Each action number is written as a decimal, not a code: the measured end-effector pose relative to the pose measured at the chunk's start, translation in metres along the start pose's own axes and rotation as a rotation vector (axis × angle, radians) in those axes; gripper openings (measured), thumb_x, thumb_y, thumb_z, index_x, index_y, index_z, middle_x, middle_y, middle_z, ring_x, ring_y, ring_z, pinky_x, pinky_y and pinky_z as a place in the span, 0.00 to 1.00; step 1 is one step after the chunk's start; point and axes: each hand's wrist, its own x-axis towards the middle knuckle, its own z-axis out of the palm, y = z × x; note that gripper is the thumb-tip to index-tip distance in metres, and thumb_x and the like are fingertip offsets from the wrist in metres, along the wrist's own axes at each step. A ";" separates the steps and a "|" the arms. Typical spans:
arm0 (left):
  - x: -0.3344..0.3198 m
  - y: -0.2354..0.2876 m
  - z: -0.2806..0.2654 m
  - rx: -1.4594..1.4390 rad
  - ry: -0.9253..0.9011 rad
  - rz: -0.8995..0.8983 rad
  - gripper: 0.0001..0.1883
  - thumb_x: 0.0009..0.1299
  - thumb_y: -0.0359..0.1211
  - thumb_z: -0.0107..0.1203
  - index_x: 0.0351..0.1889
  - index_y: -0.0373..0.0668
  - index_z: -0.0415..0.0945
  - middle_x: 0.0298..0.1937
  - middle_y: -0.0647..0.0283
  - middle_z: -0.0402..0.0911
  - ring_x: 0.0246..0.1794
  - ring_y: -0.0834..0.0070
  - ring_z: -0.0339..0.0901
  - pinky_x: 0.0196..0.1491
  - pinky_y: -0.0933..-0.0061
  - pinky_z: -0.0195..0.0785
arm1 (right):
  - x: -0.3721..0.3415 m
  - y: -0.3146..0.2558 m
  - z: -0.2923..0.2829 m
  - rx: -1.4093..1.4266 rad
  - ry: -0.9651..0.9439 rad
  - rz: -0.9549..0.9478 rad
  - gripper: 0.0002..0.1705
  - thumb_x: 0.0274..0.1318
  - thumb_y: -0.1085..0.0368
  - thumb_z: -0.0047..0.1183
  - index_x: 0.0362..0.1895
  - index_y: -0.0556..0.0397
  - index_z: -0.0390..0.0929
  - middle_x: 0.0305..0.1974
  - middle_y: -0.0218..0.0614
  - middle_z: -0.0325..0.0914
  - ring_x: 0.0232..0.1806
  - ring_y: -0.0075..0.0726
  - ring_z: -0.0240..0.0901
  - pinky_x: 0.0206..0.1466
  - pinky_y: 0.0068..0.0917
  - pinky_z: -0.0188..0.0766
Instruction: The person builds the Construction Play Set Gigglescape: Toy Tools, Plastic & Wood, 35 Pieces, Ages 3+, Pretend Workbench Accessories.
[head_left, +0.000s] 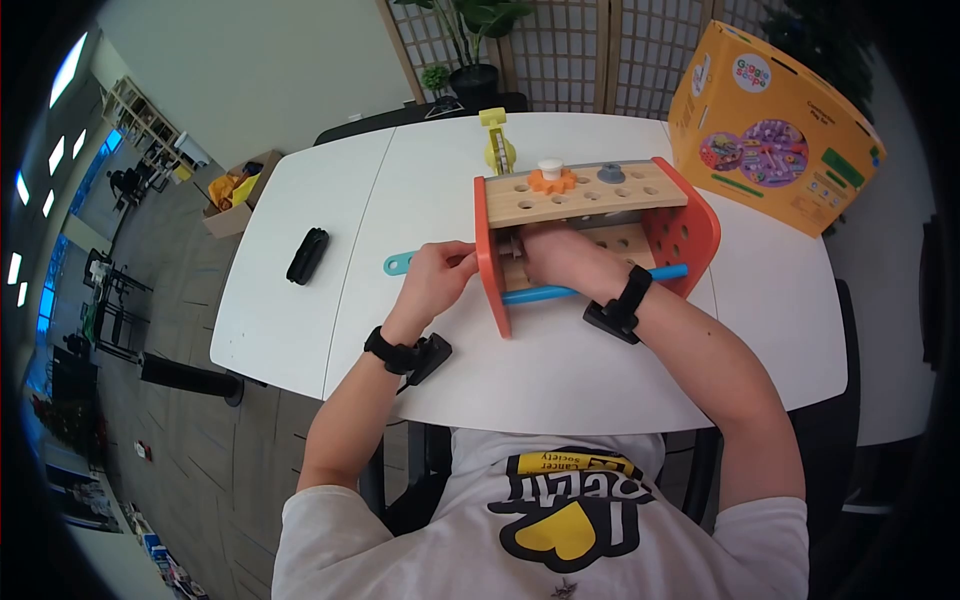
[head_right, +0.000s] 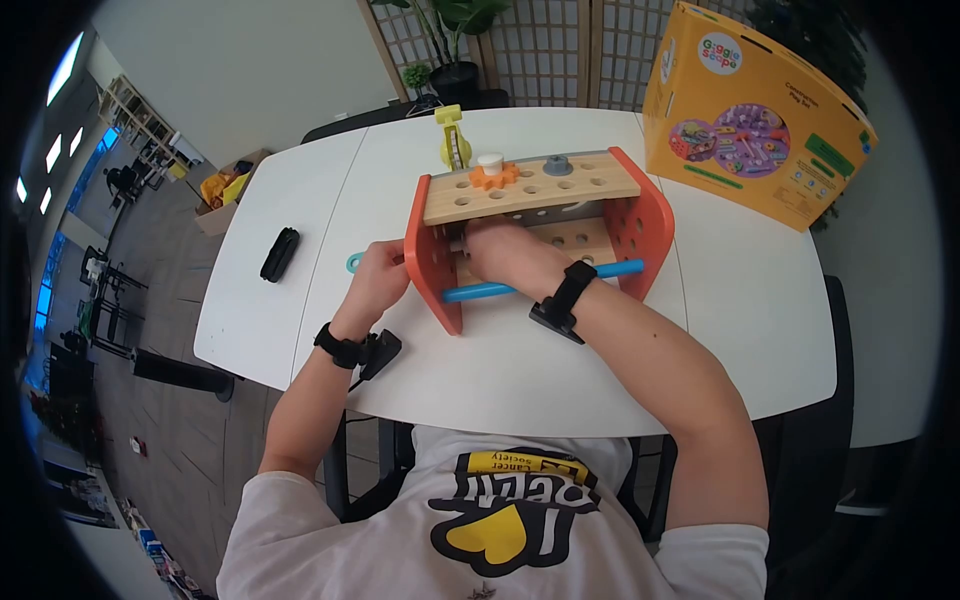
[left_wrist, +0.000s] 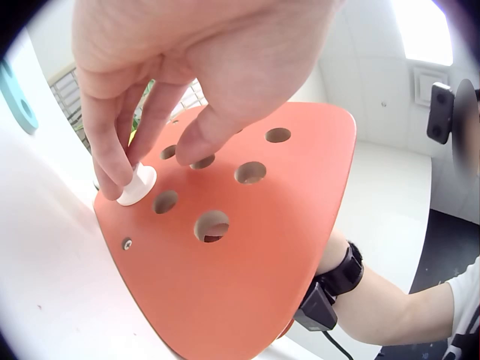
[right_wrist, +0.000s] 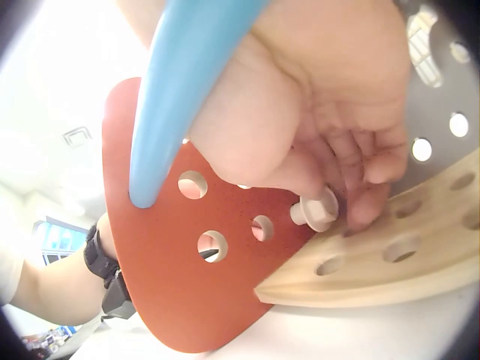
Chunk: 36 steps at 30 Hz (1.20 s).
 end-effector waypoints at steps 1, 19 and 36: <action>0.000 0.000 0.000 -0.003 0.001 0.000 0.19 0.74 0.38 0.60 0.52 0.29 0.85 0.39 0.53 0.89 0.39 0.71 0.82 0.45 0.70 0.75 | -0.002 -0.001 0.000 0.011 0.030 -0.008 0.15 0.53 0.77 0.54 0.47 0.65 0.79 0.44 0.59 0.81 0.50 0.61 0.80 0.51 0.45 0.79; -0.001 0.001 0.000 -0.012 -0.013 -0.005 0.20 0.74 0.38 0.60 0.54 0.29 0.84 0.39 0.54 0.88 0.38 0.72 0.81 0.45 0.70 0.75 | -0.004 -0.003 -0.002 0.035 0.043 0.016 0.18 0.58 0.75 0.51 0.53 0.62 0.79 0.47 0.60 0.81 0.50 0.63 0.80 0.52 0.46 0.79; -0.005 0.010 0.000 -0.048 -0.040 -0.018 0.18 0.73 0.34 0.58 0.53 0.29 0.84 0.43 0.51 0.90 0.45 0.68 0.87 0.50 0.71 0.78 | -0.007 -0.002 -0.005 0.009 0.023 0.025 0.18 0.57 0.75 0.52 0.53 0.62 0.79 0.48 0.60 0.82 0.51 0.61 0.80 0.53 0.45 0.79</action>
